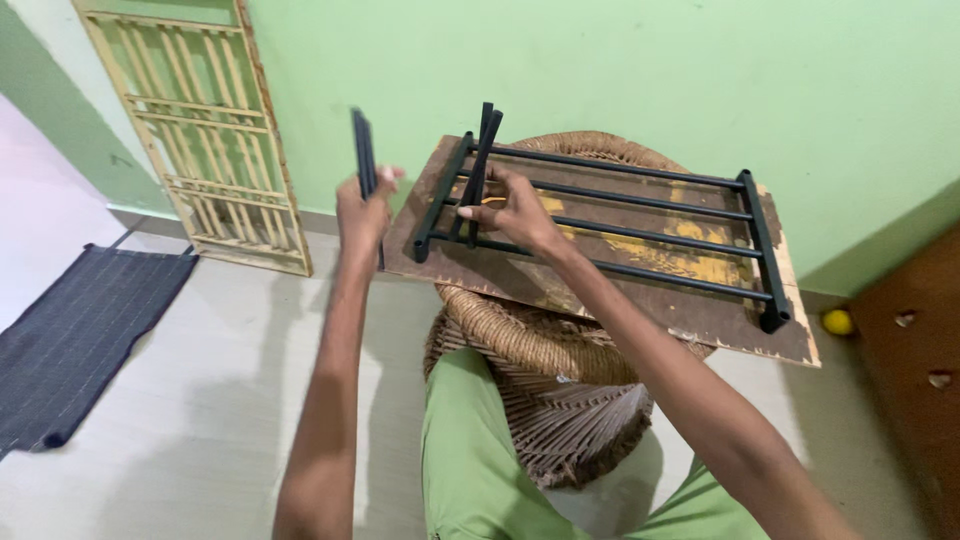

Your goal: The person assembles a black metal rack by inserting horizontal bars into vertical supports and attaching legs. They work on a wooden board placed on a woven stool, repeatedly picking up and inserting rods and corner pieces to build the frame.

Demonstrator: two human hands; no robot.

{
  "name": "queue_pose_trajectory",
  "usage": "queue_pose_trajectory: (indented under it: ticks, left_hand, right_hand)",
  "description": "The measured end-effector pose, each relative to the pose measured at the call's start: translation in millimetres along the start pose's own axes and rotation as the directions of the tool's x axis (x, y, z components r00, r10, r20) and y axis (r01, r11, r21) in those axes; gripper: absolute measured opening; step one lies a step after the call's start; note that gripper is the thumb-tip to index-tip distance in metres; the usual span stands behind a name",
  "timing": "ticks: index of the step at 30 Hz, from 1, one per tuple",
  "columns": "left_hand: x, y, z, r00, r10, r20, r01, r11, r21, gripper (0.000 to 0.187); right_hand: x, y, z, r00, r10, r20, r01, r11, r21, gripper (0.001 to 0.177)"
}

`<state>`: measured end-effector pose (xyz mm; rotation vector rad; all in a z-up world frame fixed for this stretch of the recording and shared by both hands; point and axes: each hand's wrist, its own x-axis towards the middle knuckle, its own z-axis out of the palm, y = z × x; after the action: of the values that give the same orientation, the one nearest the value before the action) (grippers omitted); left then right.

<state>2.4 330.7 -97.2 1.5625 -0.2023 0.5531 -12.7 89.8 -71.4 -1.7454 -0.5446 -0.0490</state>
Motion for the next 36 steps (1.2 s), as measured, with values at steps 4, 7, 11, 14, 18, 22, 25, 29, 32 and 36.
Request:
queue_pose_trajectory:
  ticks: [4, 7, 11, 14, 18, 22, 25, 29, 32, 36]
  left_hand:
    - [-45, -23, -14, 0.995, -0.094, -0.019, 0.096, 0.947, 0.308, 0.023]
    - [-76, -38, -14, 0.999, -0.022, -0.039, 0.032, 0.962, 0.27, 0.019]
    - [-91, -47, -6, 0.998, 0.004, -0.056, 0.002, 0.994, 0.11, 0.022]
    - [-91, -43, 2, 0.997, -0.015, -0.076, 0.016, 1.0, 0.004, 0.027]
    - [-95, -31, 13, 0.982, -0.016, -0.188, 0.062, 0.968, 0.243, 0.029]
    - [-96, -27, 20, 0.973, -0.019, -0.23, 0.087, 0.952, 0.292, 0.028]
    - [-97, -30, 22, 0.968, 0.021, -0.251, 0.046, 0.965, 0.258, 0.028]
    - [-97, -35, 22, 0.96, 0.075, -0.271, 0.004, 0.96, 0.279, 0.028]
    - [-97, -38, 24, 0.955, 0.043, -0.292, 0.037, 0.964, 0.264, 0.028]
    - [-98, -41, 24, 0.952, 0.067, -0.299, 0.031, 0.95, 0.31, 0.027]
  right_hand:
    - [20, 9, 21, 0.988, -0.149, 0.045, 0.155, 0.966, -0.206, 0.053]
    - [27, 8, 36, 0.99, -0.129, 0.057, 0.138, 0.97, -0.199, 0.052]
    - [33, 0, 47, 0.995, -0.083, 0.048, 0.091, 0.971, -0.219, 0.052]
    - [34, -4, 49, 0.991, -0.117, 0.06, 0.127, 0.967, -0.222, 0.052]
    - [35, -6, 50, 0.981, -0.157, 0.113, 0.184, 0.939, -0.291, 0.047]
    - [36, -8, 48, 0.967, -0.191, 0.168, 0.24, 0.906, -0.349, 0.053]
    - [35, -11, 49, 0.969, -0.182, 0.17, 0.233, 0.902, -0.364, 0.047]
    - [36, -12, 51, 0.975, -0.163, 0.152, 0.208, 0.911, -0.356, 0.045]
    - [36, -10, 50, 0.973, -0.184, 0.136, 0.222, 0.903, -0.368, 0.045]
    - [36, -5, 53, 0.952, -0.263, 0.156, 0.303, 0.882, -0.361, 0.043]
